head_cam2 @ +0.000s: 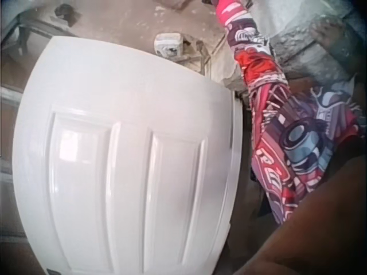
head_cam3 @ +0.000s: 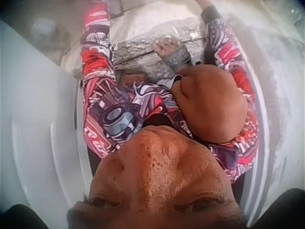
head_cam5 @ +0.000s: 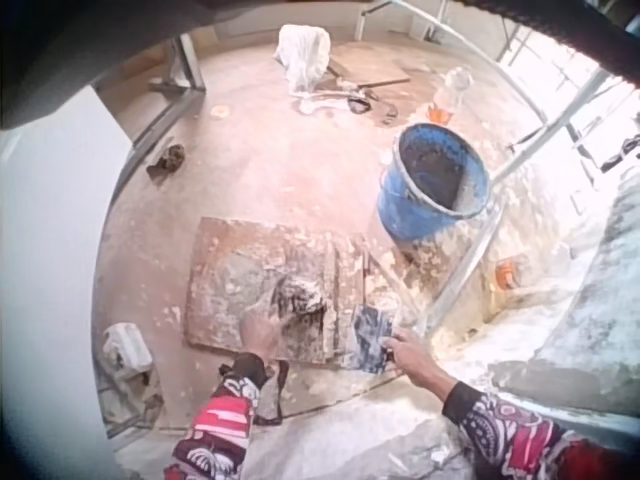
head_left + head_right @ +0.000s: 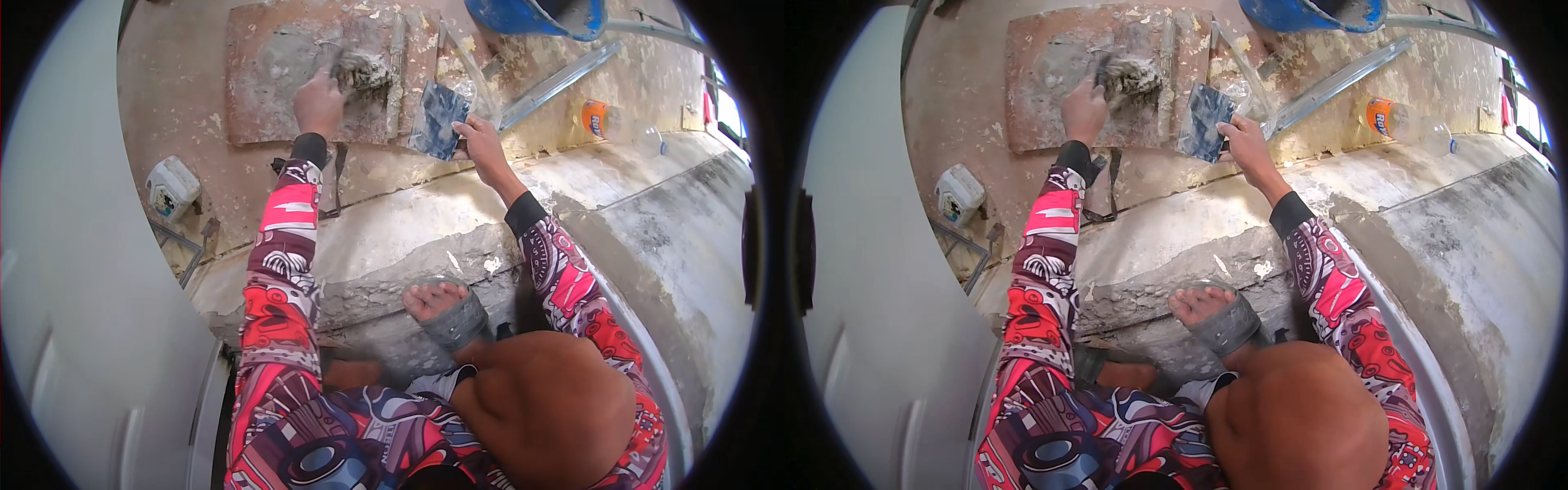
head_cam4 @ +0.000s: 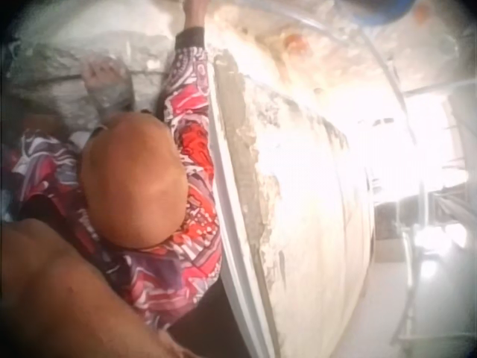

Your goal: The person scoops plaster from a board onto a scraper, transfers and mixes the plaster between two scrapers, and applies it to the wall opening beside the doorframe.

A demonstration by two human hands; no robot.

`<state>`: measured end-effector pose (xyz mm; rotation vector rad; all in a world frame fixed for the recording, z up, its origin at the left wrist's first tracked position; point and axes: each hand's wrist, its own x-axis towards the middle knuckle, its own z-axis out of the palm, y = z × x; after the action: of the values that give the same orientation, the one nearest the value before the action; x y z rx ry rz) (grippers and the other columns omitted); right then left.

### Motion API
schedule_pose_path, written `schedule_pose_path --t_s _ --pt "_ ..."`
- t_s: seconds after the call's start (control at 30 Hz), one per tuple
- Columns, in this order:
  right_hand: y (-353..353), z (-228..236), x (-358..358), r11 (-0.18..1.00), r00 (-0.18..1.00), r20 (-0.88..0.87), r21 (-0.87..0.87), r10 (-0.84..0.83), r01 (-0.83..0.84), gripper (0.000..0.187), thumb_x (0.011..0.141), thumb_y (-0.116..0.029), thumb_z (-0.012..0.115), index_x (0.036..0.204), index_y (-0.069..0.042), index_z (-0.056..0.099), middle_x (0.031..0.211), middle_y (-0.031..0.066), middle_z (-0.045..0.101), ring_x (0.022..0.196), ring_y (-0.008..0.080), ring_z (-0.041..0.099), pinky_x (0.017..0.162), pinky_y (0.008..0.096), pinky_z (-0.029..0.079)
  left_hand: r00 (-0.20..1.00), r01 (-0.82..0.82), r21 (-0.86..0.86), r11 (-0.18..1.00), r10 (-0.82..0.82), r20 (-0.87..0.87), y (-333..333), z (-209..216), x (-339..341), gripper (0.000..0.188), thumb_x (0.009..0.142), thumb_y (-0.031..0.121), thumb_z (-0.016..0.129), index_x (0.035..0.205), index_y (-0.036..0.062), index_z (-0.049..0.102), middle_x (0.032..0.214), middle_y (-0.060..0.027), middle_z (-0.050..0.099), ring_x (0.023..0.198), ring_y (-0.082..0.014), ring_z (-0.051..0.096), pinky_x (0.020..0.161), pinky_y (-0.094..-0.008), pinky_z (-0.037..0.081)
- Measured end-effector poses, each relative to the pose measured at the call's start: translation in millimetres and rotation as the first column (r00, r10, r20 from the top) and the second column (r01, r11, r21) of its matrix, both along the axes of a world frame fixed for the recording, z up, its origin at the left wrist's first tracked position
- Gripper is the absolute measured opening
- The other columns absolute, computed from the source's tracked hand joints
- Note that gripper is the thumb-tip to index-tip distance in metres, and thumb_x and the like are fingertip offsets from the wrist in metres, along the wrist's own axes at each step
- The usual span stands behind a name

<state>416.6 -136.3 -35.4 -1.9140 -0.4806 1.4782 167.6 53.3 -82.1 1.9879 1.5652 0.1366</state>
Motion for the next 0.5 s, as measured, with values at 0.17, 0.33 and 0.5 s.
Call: schedule_pose_path --t_s 0.17,0.33,0.5 --pt "7.4 -9.9 3.2 1.000 0.998 0.046 0.008 0.030 -0.030 0.018 0.095 -0.013 0.054 0.101 0.002 0.063 0.093 0.0042 0.065 0.075 0.0132 0.066 0.066 0.0268 0.055 0.826 0.558 0.382 0.736 -0.452 -0.336 -16.3 13.8 -8.9 0.049 0.085 0.012 0.051 0.133 0.0189 0.058 0.123 -0.0047 0.066 0.105 -0.0256 0.062 0.080 -0.0415 0.051" --pt "17.4 8.6 -14.8 0.996 0.995 -0.018 0.005 -0.094 0.094 0.020 0.092 -0.016 0.058 0.079 -0.002 0.053 0.073 -0.0001 0.047 0.066 0.0099 0.043 0.059 0.0282 0.037 0.739 0.627 0.139 0.767 -0.528 -0.419 -0.5 27.8 -29.7 0.049 0.086 0.012 0.052 0.135 0.0196 0.057 0.123 -0.0026 0.066 0.106 -0.0240 0.061 0.085 -0.0429 0.048" --pt "2.7 -7.0 -2.3 0.998 0.997 0.058 0.050 -0.053 0.050 0.022 0.091 -0.018 0.059 0.076 -0.002 0.055 0.068 -0.0017 0.044 0.063 0.0089 0.039 0.058 0.0270 0.035 0.700 0.712 0.309 0.630 -0.604 -0.382 -24.6 27.5 -21.7 0.048 0.085 0.015 0.054 0.133 0.0174 0.058 0.124 -0.0053 0.066 0.106 -0.0220 0.061 0.087 -0.0404 0.045"
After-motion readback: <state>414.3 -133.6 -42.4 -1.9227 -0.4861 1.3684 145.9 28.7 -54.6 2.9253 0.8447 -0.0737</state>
